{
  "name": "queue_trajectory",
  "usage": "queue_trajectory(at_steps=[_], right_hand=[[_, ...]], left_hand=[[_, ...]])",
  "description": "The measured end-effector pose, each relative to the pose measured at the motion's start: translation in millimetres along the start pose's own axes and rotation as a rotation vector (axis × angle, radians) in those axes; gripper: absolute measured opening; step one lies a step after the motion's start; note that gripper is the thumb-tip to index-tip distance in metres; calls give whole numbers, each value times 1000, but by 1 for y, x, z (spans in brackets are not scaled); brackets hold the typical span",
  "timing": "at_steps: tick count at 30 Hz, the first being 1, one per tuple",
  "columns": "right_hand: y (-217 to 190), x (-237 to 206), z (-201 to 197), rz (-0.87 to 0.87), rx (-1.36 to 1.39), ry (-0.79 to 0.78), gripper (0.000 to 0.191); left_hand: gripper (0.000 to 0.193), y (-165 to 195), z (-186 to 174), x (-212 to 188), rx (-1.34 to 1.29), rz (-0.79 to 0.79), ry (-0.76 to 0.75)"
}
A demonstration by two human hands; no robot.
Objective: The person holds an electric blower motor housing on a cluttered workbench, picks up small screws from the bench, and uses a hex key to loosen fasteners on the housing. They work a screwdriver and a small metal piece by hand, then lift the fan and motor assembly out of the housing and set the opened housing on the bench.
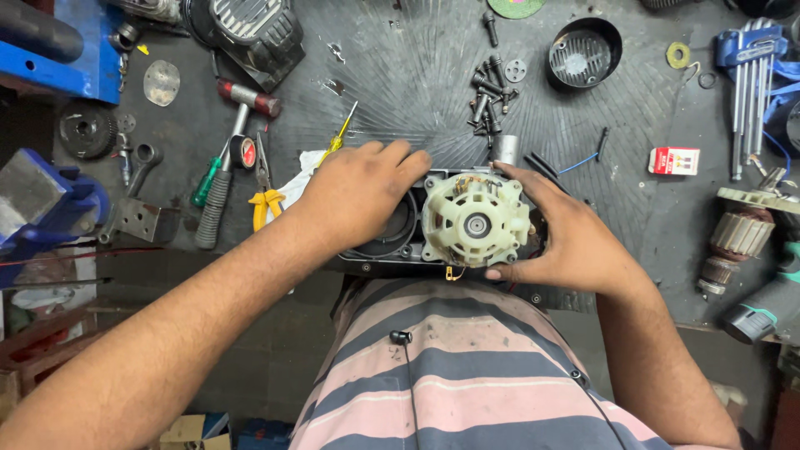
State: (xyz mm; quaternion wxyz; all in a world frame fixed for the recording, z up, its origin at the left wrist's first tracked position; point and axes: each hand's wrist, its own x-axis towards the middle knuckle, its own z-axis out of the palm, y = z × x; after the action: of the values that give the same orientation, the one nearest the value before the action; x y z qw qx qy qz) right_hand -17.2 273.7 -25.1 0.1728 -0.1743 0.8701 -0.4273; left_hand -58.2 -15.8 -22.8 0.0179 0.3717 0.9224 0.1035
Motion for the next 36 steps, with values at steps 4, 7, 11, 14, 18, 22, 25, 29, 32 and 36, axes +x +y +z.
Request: queue_trajectory(at_steps=[4,7,11,14,18,22,25,29,32,36], right_hand=[[17,-8,-7,-327,119,3,120],[34,-17,-13,-86,506,75,123],[52,-46,-33,-61,666,445,109],[44,-90,-36,-159,676,654,89],[10,-142,-29,-491,728,474,60],[-30,-144,-4,-814,946,55,43],[-65,-133,60,-814,1149,86,49],[-107,-148,110,-439,1093,312,67],[-110,-141,138,-292,1168,375,82],[-76,-131,184,-91,1061,462,78]], left_hand=[[57,-3,-13,-6,-178,57,57],[64,-10,-28,-22,-346,26,214],[51,1,-37,-64,-469,-247,407],[33,25,-35,-94,-754,-378,470],[24,51,-43,-109,-827,-188,227],[44,81,-51,-100,-714,223,254],[50,104,-51,-100,-694,351,265],[28,104,-40,-121,-704,300,-4],[18,81,-22,-148,-779,194,27],[18,47,9,-190,-1145,-304,-59]])
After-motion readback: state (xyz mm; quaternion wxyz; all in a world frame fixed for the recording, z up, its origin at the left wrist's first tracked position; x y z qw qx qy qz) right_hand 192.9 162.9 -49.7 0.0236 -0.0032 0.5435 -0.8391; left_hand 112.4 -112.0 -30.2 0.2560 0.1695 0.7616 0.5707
